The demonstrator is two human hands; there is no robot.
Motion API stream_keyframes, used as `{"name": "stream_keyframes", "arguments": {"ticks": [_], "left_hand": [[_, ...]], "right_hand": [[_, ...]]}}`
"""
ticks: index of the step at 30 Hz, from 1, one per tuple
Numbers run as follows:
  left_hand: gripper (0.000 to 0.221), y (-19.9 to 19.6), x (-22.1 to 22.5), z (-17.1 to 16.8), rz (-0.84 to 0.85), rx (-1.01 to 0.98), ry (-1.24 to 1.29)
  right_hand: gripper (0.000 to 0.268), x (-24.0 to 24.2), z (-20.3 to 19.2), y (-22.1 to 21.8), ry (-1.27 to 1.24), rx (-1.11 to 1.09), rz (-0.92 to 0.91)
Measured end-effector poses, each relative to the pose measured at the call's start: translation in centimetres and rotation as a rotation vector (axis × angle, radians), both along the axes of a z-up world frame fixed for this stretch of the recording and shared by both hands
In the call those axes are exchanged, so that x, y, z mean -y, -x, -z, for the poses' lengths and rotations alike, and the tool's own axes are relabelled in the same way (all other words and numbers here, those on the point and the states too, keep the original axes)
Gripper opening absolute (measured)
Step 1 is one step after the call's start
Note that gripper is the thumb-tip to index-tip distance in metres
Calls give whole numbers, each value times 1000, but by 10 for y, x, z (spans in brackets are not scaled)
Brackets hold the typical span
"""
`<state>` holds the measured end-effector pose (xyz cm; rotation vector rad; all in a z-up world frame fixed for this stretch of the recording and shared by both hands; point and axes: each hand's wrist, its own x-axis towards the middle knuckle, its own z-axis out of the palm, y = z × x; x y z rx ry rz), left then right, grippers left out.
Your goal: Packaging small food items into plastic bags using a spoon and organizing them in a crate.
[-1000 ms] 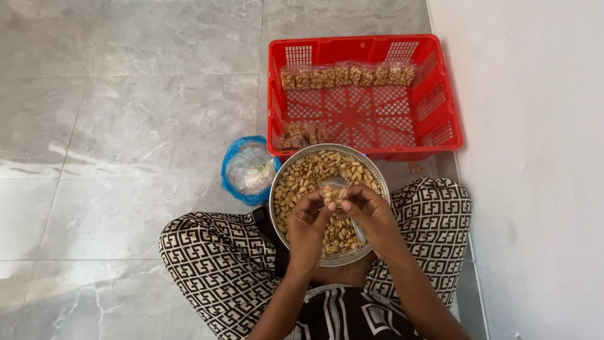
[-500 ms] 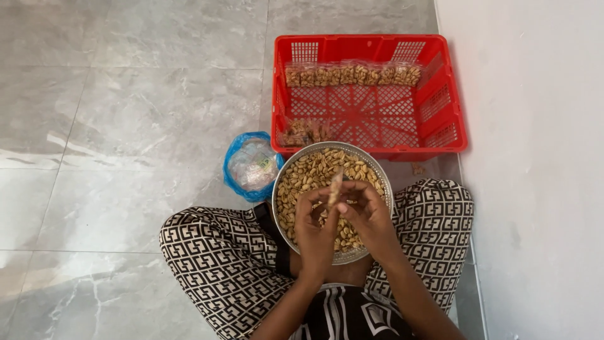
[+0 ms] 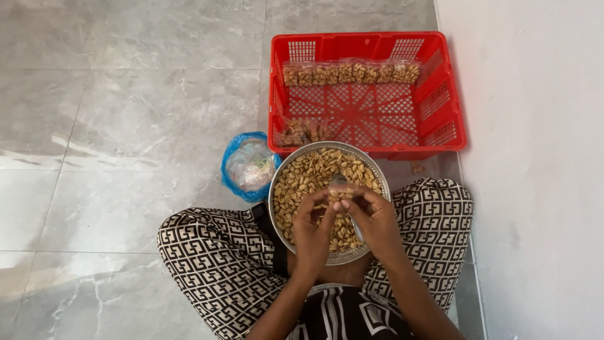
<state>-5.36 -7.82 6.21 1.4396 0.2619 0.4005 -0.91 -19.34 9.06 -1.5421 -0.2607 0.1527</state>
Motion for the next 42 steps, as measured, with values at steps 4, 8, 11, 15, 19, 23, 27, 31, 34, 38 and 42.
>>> {"name": "stream_keyframes", "arguments": {"ticks": [4, 8, 11, 15, 19, 23, 27, 31, 34, 38, 42], "left_hand": [[22, -1, 0, 3, -35, -7, 22], [21, -2, -4, 3, -41, 40, 86], [23, -2, -6, -3, -29, 70, 110], [23, -2, -7, 4, -29, 77, 212], [18, -1, -5, -6, -44, 88, 167], [17, 0, -7, -2, -33, 76, 187], [15, 3, -6, -7, -6, 71, 184], [13, 1, -5, -1, 54, 83, 192], [25, 0, -2, -1, 74, 94, 196], [24, -5, 4, 5, 74, 49, 255], [15, -8, 15, -1, 14, 78, 317]], "right_hand": [[22, -1, -2, 1, -28, -16, 19], [18, -4, -9, 3, -59, -46, -70], [16, -4, -6, 3, -32, -47, -74], [23, -1, 6, -1, -38, -61, -92], [21, -5, -7, 0, -3, 13, -83], [24, -1, 4, -3, 39, 27, -85], [30, 3, 9, -5, 3, 27, 12], [20, 1, 13, -4, -63, 137, 76], [18, -3, 11, 1, -50, 140, 76], [14, -6, 11, 5, -63, 181, 92], [16, -3, 10, 7, -71, 203, 104]]}}
